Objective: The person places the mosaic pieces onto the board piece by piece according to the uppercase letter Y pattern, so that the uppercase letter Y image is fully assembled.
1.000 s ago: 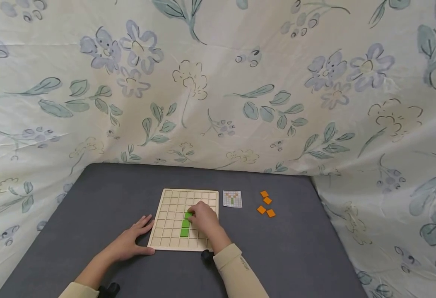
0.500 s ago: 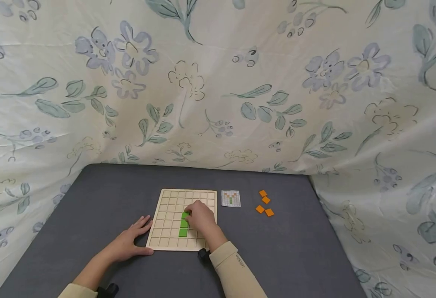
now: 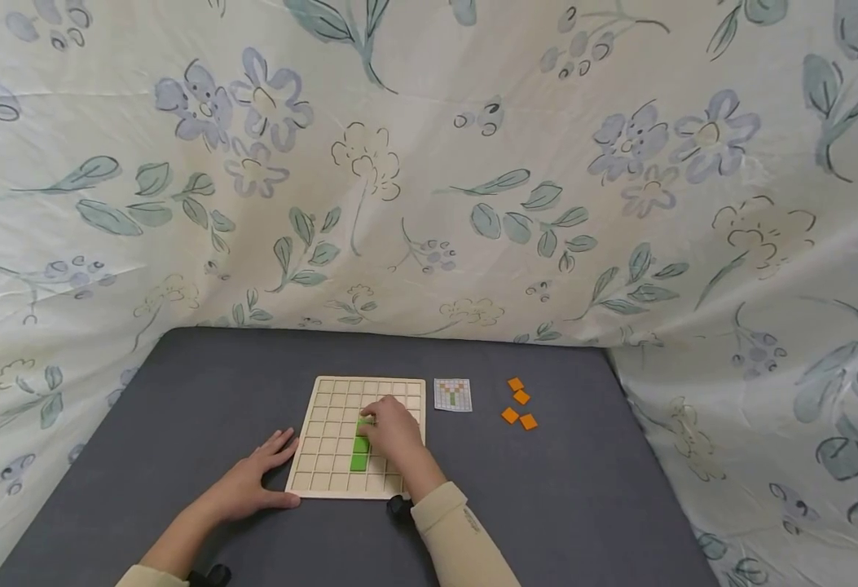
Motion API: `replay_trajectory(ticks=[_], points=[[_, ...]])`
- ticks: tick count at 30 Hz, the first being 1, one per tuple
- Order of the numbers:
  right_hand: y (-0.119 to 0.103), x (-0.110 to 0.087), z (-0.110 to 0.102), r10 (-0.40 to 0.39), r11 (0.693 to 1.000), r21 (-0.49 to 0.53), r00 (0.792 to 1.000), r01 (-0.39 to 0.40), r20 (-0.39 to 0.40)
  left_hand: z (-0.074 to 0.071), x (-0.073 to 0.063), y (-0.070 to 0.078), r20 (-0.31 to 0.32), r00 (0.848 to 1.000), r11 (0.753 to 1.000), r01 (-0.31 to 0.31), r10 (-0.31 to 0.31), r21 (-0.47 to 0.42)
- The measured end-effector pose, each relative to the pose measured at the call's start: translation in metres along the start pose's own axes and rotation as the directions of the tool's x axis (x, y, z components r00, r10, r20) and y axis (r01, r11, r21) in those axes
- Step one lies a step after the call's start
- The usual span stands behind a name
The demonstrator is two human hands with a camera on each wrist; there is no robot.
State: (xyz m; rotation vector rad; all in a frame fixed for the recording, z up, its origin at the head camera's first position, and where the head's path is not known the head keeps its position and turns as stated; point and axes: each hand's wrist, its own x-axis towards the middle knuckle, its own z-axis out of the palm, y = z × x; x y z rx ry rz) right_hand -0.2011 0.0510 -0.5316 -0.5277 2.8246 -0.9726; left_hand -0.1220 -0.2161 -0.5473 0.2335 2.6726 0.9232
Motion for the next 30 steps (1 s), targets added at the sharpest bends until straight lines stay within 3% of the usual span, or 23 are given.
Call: replay_trajectory(ticks=[9, 25, 30], points=[[-0.005, -0.018, -0.018, -0.048, 0.978, 0.198, 0.994, 0.066, -0.094, 0.001, 0.003, -0.002, 0.004, 1.0, 1.0, 0.0, 0.0, -0.005], [0.012, -0.036, -0.039, -0.044, 0.973, 0.211, 0.97, 0.096, -0.239, 0.0, 0.0, -0.001, 0.002, 1.0, 1.0, -0.011, 0.011, -0.004], [0.02, -0.041, -0.046, -0.015, 0.976, 0.205, 0.965, 0.071, -0.263, -0.001, 0.002, 0.0, 0.001, 1.0, 1.0, -0.019, 0.019, 0.002]])
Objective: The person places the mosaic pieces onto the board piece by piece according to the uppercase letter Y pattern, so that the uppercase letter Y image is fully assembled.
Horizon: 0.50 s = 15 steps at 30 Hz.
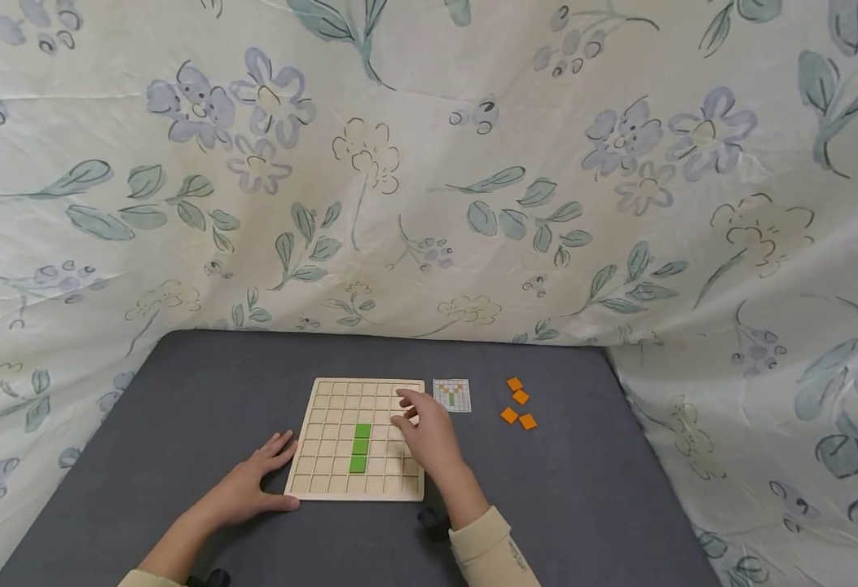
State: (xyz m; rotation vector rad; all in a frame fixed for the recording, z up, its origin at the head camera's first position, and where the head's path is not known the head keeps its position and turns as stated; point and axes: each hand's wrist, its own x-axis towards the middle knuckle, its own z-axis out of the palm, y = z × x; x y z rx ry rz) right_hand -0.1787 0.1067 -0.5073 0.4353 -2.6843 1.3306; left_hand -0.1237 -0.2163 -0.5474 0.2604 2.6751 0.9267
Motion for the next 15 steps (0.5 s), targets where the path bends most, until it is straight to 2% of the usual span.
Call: replay_trajectory(ticks=[5, 15], points=[[0.006, -0.004, -0.01, 0.052, 0.999, -0.009, 0.998, -0.052, -0.029, 0.0, 0.001, 0.001, 0.0, 1.0, 1.0, 0.002, -0.002, 0.004], [0.017, -0.011, -0.026, 0.087, 0.996, -0.025, 0.99, -0.091, -0.107, -0.001, -0.002, 0.002, 0.0, 1.0, 1.0, 0.004, -0.004, 0.008]])
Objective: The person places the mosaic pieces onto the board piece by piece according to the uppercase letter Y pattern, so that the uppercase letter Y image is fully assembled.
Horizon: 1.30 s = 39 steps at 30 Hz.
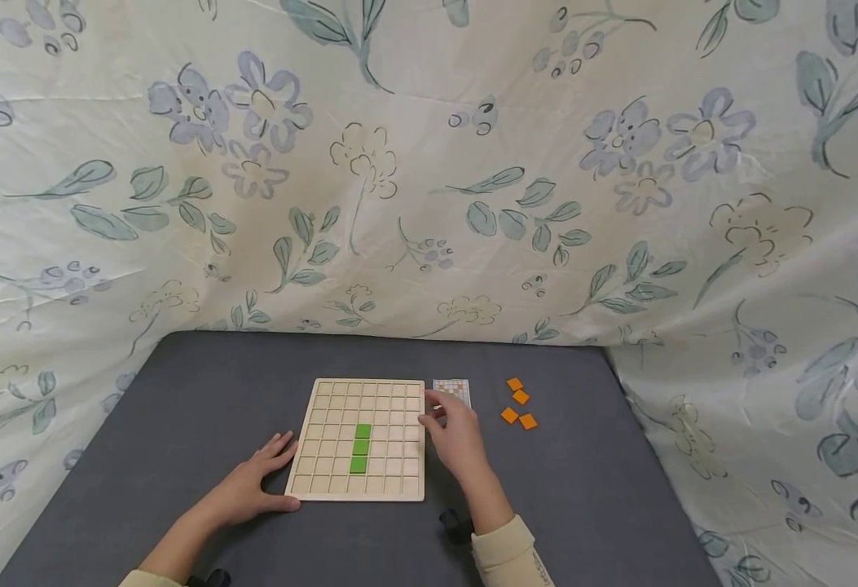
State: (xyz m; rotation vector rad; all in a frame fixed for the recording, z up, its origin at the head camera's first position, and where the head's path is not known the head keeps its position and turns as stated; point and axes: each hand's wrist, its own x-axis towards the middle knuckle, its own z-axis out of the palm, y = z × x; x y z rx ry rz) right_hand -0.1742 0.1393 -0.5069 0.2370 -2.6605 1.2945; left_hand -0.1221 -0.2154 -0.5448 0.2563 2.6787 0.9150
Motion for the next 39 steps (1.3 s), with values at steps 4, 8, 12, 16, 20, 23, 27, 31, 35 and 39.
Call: replay_trajectory(ticks=[4, 8, 12, 16, 20, 23, 27, 31, 35, 39], points=[[0.007, -0.001, -0.005, 0.015, 1.0, -0.023, 1.0, -0.015, -0.015, 0.0, 0.001, 0.0, -0.001, 1.0, 1.0, 0.0, 0.0, 0.0], [0.015, -0.002, -0.013, 0.037, 0.997, -0.062, 0.999, -0.04, -0.034, 0.001, 0.003, -0.001, 0.002, 1.0, 1.0, -0.002, 0.002, 0.003], [0.023, -0.003, -0.02, 0.08, 0.994, -0.071, 0.996, -0.083, -0.049, 0.002, 0.003, 0.0, 0.001, 1.0, 1.0, -0.001, 0.001, -0.006], [0.032, -0.005, -0.026, 0.104, 0.99, -0.085, 0.992, -0.11, -0.069, 0.001, 0.003, 0.001, 0.0, 1.0, 1.0, 0.002, -0.002, -0.008], [0.041, -0.007, -0.032, 0.109, 0.989, -0.092, 0.99, -0.117, -0.087, 0.002, 0.003, 0.001, 0.004, 1.0, 1.0, 0.007, -0.007, -0.003], [0.049, -0.009, -0.038, 0.132, 0.986, -0.09, 0.987, -0.14, -0.089, 0.002, 0.003, 0.0, 0.005, 1.0, 1.0, 0.008, -0.008, -0.002], [0.058, -0.01, -0.048, 0.151, 0.982, -0.097, 0.984, -0.161, -0.096, 0.002, 0.004, 0.001, 0.005, 1.0, 1.0, 0.007, -0.007, -0.003], [0.067, -0.009, -0.061, 0.156, 0.979, -0.114, 0.982, -0.168, -0.106, 0.003, 0.005, 0.0, 0.009, 1.0, 1.0, 0.012, -0.012, -0.003], [0.075, -0.008, -0.072, 0.154, 0.976, -0.139, 0.983, -0.167, -0.096, 0.003, 0.005, -0.002, 0.008, 1.0, 1.0, 0.015, -0.015, 0.0], [0.084, -0.008, -0.082, 0.165, 0.972, -0.156, 0.983, -0.175, -0.074, 0.003, 0.004, -0.005, 0.005, 1.0, 1.0, 0.016, -0.016, 0.002]])
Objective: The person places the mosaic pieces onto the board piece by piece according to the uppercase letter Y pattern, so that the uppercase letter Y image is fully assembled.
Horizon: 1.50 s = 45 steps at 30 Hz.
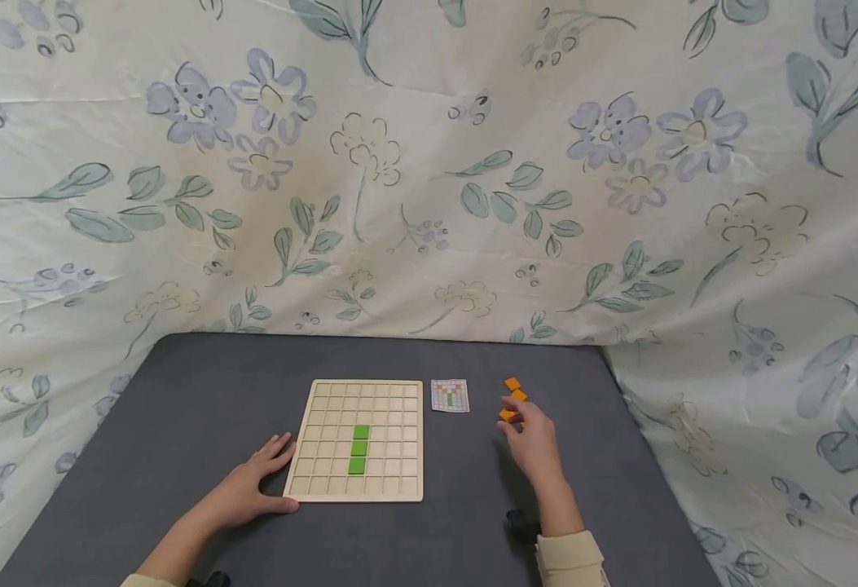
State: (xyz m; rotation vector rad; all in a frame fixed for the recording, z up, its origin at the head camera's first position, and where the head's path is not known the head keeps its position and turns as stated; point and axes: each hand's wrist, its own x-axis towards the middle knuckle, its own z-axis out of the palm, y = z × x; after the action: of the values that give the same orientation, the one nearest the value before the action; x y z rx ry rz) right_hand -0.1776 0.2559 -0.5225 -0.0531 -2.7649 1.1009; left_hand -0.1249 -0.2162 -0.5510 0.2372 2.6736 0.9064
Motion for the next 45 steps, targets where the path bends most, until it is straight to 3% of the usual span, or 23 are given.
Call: replay_trajectory(ticks=[8, 18, 29, 39, 45], points=[[0.03, 0.012, -0.017, 0.07, 0.996, -0.055, 0.994, -0.065, 0.083, -0.002, -0.001, 0.003, -0.002, 1.0, 1.0, -0.011, 0.011, -0.016], [0.056, 0.031, -0.021, 0.154, 0.985, -0.108, 0.966, -0.134, 0.206, -0.001, -0.003, 0.004, -0.008, 1.0, 1.0, 0.0, 0.0, -0.026], [0.058, 0.031, -0.017, 0.109, 0.988, -0.133, 0.968, -0.08, 0.225, -0.001, -0.004, 0.003, -0.017, 1.0, 1.0, -0.001, 0.001, -0.024], [0.056, 0.027, -0.015, 0.023, 0.981, -0.19, 0.96, 0.032, 0.279, -0.002, -0.004, 0.004, -0.013, 1.0, 1.0, -0.008, 0.007, -0.026], [0.049, 0.022, -0.016, -0.048, 0.978, -0.185, 0.961, 0.101, 0.272, -0.002, -0.004, 0.005, -0.015, 1.0, 1.0, -0.007, 0.006, -0.023]])
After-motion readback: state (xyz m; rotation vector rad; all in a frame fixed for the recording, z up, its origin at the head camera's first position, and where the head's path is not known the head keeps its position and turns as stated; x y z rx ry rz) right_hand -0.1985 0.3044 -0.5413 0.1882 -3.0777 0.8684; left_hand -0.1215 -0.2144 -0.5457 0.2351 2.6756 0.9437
